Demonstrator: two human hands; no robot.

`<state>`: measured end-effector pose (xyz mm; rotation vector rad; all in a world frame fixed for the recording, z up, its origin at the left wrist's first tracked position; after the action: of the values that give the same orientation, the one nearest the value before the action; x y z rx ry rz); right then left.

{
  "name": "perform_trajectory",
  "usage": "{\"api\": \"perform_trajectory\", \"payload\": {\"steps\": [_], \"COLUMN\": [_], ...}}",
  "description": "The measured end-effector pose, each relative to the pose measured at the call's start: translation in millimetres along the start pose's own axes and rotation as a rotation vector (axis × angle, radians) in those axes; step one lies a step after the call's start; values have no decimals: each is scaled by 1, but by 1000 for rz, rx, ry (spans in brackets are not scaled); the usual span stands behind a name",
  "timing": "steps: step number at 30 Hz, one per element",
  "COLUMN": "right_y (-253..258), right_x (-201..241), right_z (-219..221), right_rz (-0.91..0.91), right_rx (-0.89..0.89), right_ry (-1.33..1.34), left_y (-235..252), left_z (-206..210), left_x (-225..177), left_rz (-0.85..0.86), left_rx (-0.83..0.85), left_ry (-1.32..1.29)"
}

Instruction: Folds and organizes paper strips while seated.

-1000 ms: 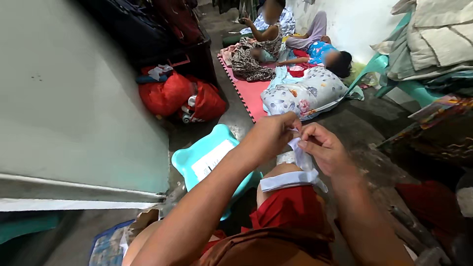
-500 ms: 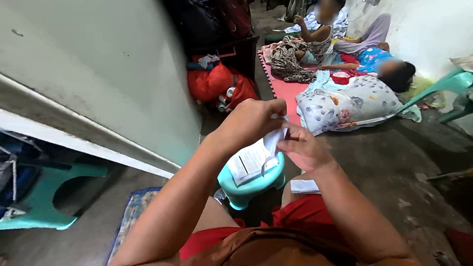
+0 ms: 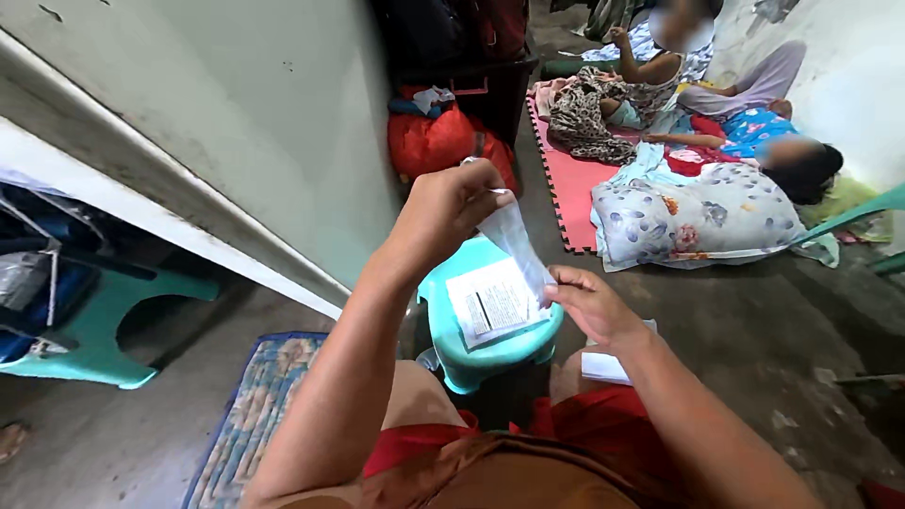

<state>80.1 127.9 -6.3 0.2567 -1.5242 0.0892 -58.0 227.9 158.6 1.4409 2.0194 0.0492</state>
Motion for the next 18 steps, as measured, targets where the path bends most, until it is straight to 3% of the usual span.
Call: {"api": "perform_trajectory", "payload": {"steps": [3, 5, 8, 11, 18], "right_y": [11, 23, 46, 66, 73], "right_x": [12, 29, 65, 80, 28], "right_z": [-20, -21, -4, 21, 65], "right_rz": [99, 4, -248, -350, -134], "right_rx": [-93, -121, -83, 6, 142], "right_ry": [-332, -354, -156, 157, 448], "left_y": [-6, -3, 6, 12, 11], "left_z": [9, 20, 30, 31, 16], "left_x": [20, 18, -2, -14, -17], "left_rz": [-26, -38, 40, 103, 140], "left_rx": [-33, 45, 178, 246, 331], "left_ry": [-164, -184, -58, 87, 223]}}
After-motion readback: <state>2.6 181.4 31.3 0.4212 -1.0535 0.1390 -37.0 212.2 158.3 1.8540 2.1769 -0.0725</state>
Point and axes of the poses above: each hand's wrist, its own y-axis towards the middle knuckle, its own z-axis out of the palm, x = y × z, the point moved 10 cm from there along y, towards the middle knuckle, and after that the axes turned 12 degrees about x, right-handed, at the moved point
